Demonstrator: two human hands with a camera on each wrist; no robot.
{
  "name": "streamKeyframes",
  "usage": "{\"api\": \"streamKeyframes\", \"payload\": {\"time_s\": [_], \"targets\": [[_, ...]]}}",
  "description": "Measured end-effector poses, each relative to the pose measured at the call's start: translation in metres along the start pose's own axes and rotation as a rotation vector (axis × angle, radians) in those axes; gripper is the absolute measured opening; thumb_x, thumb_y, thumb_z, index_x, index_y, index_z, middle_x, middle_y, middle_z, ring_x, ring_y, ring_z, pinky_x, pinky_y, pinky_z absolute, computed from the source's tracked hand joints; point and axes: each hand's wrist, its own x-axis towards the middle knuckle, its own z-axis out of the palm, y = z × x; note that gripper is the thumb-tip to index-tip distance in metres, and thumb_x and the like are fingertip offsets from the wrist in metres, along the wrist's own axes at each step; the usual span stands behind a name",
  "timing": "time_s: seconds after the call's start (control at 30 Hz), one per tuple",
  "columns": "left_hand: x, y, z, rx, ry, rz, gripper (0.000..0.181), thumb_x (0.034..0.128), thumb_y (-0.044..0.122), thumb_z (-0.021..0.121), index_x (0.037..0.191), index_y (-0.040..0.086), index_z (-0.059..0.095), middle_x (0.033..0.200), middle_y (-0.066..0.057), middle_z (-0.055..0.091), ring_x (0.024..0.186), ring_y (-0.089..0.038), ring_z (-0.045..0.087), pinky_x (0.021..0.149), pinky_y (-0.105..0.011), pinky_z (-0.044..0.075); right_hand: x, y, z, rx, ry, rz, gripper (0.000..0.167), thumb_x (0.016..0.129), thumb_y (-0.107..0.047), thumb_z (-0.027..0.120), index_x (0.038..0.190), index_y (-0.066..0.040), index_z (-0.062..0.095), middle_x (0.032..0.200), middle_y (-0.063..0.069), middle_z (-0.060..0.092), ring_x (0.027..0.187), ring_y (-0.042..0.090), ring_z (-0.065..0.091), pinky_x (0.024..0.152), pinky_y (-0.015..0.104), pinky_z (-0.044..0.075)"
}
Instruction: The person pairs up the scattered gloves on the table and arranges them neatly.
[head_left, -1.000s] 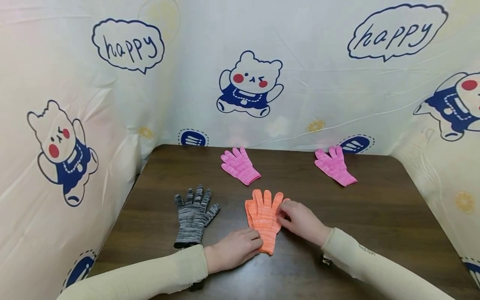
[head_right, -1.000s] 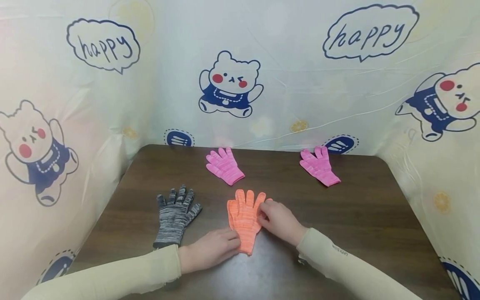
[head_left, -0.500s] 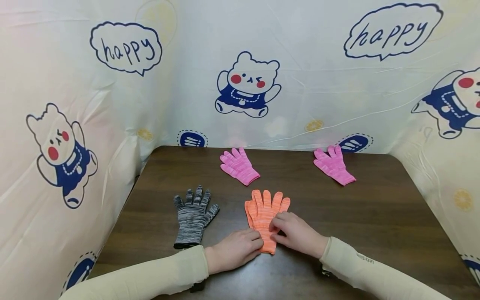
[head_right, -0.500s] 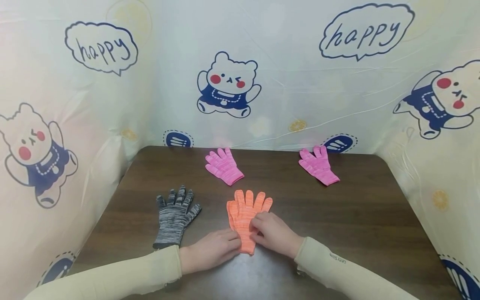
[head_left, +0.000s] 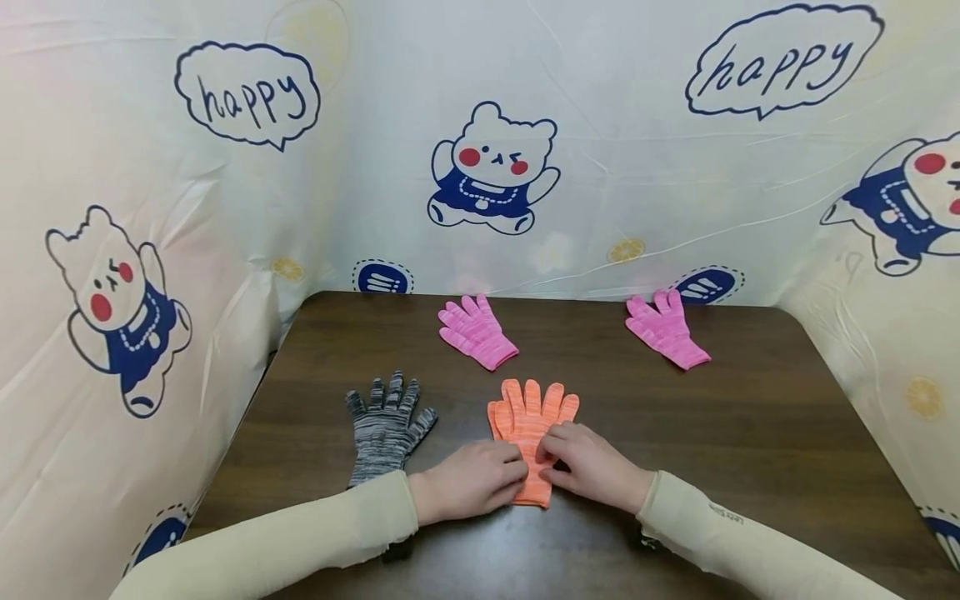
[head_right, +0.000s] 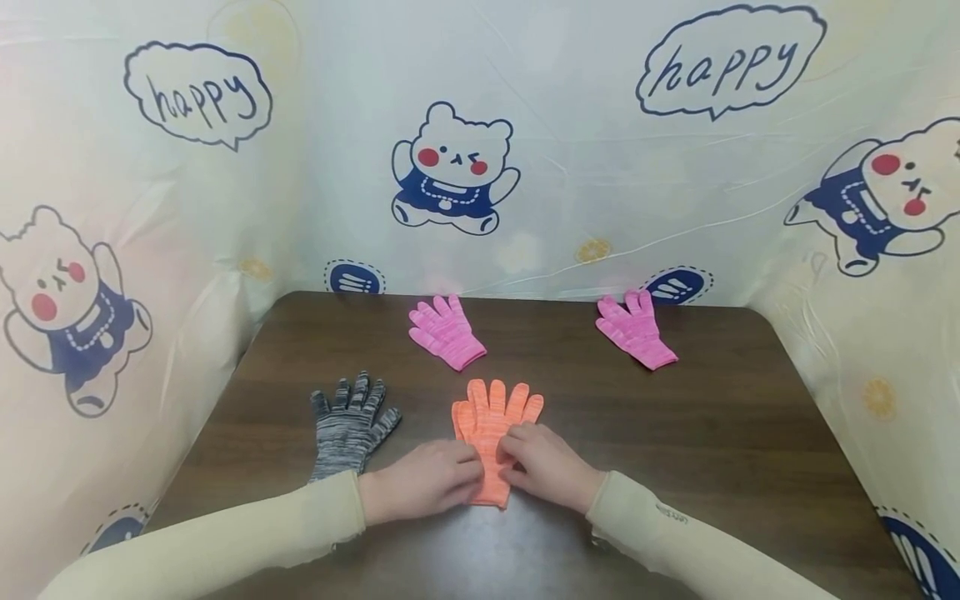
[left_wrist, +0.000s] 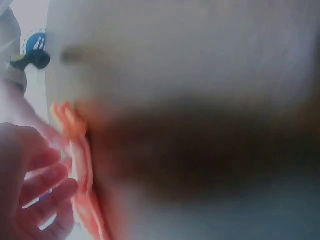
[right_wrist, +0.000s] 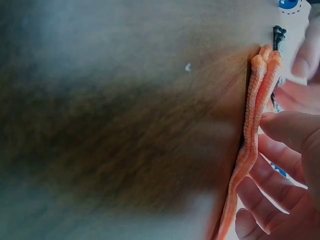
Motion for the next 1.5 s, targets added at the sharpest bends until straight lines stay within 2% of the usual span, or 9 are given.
{"api": "streamKeyframes", "payload": {"time_s": [0.2,0.37,0.53,0.77,1.07,1.37,1.5], "targets": [[0.018,-0.017,-0.017,0.022,-0.048,-0.085,0.012,0.1049,0.026,0.063,0.109,0.019,0.071,0.101,0.004,0.065,0.092,-0.011,0.061,0.086,-0.029,0.053,0.001,0.002,0.000,-0.006,-0.017,0.011,0.013,0.093,-0.023,0.080,0.097,-0.019,0.068,0.092,-0.009,0.061,0.083,0.007,0.054,0.078,0.029,0.050],[0.034,-0.036,-0.022,0.030,-0.073,-0.176,0.014,0.1048,0.027,0.063,0.111,0.018,0.071,0.102,0.002,0.065,0.092,-0.014,0.059,0.086,-0.031,0.054,0.001,0.003,0.000,0.002,-0.010,0.005,0.014,0.092,-0.021,0.080,0.098,-0.018,0.068,0.094,-0.008,0.061,0.085,0.008,0.055,0.079,0.030,0.050],[0.048,-0.054,-0.018,0.065,-0.072,-0.256,0.016,0.1033,0.029,0.066,0.114,0.017,0.071,0.102,0.000,0.065,0.091,-0.016,0.058,0.083,-0.032,0.054,0.001,0.004,0.003,0.002,-0.023,0.008,0.013,0.092,-0.022,0.080,0.098,-0.019,0.069,0.094,-0.009,0.061,0.085,0.008,0.054,0.081,0.031,0.050],[0.069,-0.074,-0.009,0.109,-0.043,-0.282,0.020,0.1024,0.029,0.067,0.117,0.015,0.072,0.101,-0.001,0.066,0.088,-0.017,0.060,0.075,-0.030,0.054,0.001,0.002,0.002,0.002,-0.028,0.011,0.012,0.092,-0.020,0.079,0.097,-0.019,0.069,0.093,-0.009,0.061,0.084,0.008,0.054,0.080,0.031,0.050],[0.088,-0.082,-0.008,0.083,-0.078,-0.348,0.017,0.0995,0.025,0.071,0.112,0.014,0.072,0.096,-0.001,0.063,0.083,-0.016,0.058,0.071,-0.029,0.051,0.000,0.000,0.001,0.003,-0.004,-0.010,0.011,0.093,-0.018,0.079,0.097,-0.018,0.069,0.094,-0.007,0.062,0.085,0.009,0.055,0.080,0.031,0.049],[0.094,-0.083,-0.004,0.055,-0.108,-0.421,0.019,0.0999,0.026,0.072,0.112,0.012,0.074,0.102,-0.004,0.068,0.096,-0.021,0.062,0.086,-0.037,0.051,-0.002,0.002,0.004,-0.030,0.030,-0.037,0.014,0.091,-0.019,0.081,0.098,-0.018,0.069,0.094,-0.007,0.062,0.087,0.010,0.056,0.080,0.031,0.050],[0.097,-0.083,-0.004,0.032,-0.099,-0.418,0.014,0.0993,0.026,0.073,0.106,0.013,0.070,0.099,-0.003,0.066,0.095,-0.022,0.060,0.085,-0.037,0.050,-0.002,0.001,0.003,-0.027,0.021,-0.028,0.013,0.091,-0.019,0.080,0.098,-0.018,0.069,0.094,-0.007,0.062,0.087,0.010,0.056,0.080,0.032,0.050]]}}
